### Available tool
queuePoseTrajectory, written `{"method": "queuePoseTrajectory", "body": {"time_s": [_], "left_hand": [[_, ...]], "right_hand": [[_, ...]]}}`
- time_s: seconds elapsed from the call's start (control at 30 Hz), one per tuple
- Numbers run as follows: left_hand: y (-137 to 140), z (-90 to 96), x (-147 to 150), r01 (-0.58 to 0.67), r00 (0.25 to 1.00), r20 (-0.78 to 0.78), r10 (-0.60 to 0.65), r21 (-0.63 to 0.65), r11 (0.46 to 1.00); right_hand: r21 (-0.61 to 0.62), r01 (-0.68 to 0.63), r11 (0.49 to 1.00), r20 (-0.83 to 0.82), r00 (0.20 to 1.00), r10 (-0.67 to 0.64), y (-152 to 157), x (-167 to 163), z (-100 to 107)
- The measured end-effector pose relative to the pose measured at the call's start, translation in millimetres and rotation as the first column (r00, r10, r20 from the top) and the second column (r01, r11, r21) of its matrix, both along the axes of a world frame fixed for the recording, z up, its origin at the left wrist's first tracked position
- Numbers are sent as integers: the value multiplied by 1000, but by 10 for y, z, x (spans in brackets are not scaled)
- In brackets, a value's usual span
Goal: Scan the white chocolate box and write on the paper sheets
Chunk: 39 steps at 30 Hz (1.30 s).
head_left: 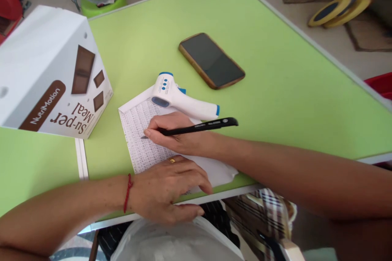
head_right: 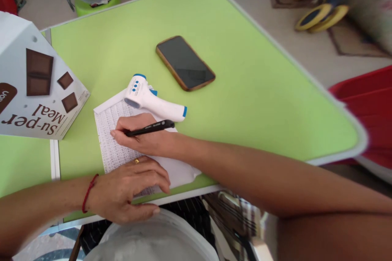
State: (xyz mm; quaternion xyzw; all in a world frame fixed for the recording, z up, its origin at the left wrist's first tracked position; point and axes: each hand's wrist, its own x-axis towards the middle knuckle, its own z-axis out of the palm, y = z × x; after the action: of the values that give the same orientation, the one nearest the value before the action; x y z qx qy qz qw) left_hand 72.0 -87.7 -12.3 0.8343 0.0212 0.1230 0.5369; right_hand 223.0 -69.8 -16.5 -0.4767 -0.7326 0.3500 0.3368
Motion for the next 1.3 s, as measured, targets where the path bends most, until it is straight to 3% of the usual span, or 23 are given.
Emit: {"method": "queuePoseTrajectory", "body": {"time_s": [0.33,0.73,0.93,1.3], "left_hand": [[1,0,-3,5,1000,5,-5,-10,1000],[-2,-7,3,10,1000,-21,-11,-26,1000],[2,0,3,20,998,-52,-22,-43,999],[2,4,9,-11,1000,29,10,7,1000]], "right_hand": [[10,34,999,-85,996,-33,-8,-7,-64],[34,70,997,-1,998,-70,-2,-16,-21],[50,25,998,37,999,-27,-3,12,0],[-12,84,996,-88,993,-85,9,-7,-54]]}}
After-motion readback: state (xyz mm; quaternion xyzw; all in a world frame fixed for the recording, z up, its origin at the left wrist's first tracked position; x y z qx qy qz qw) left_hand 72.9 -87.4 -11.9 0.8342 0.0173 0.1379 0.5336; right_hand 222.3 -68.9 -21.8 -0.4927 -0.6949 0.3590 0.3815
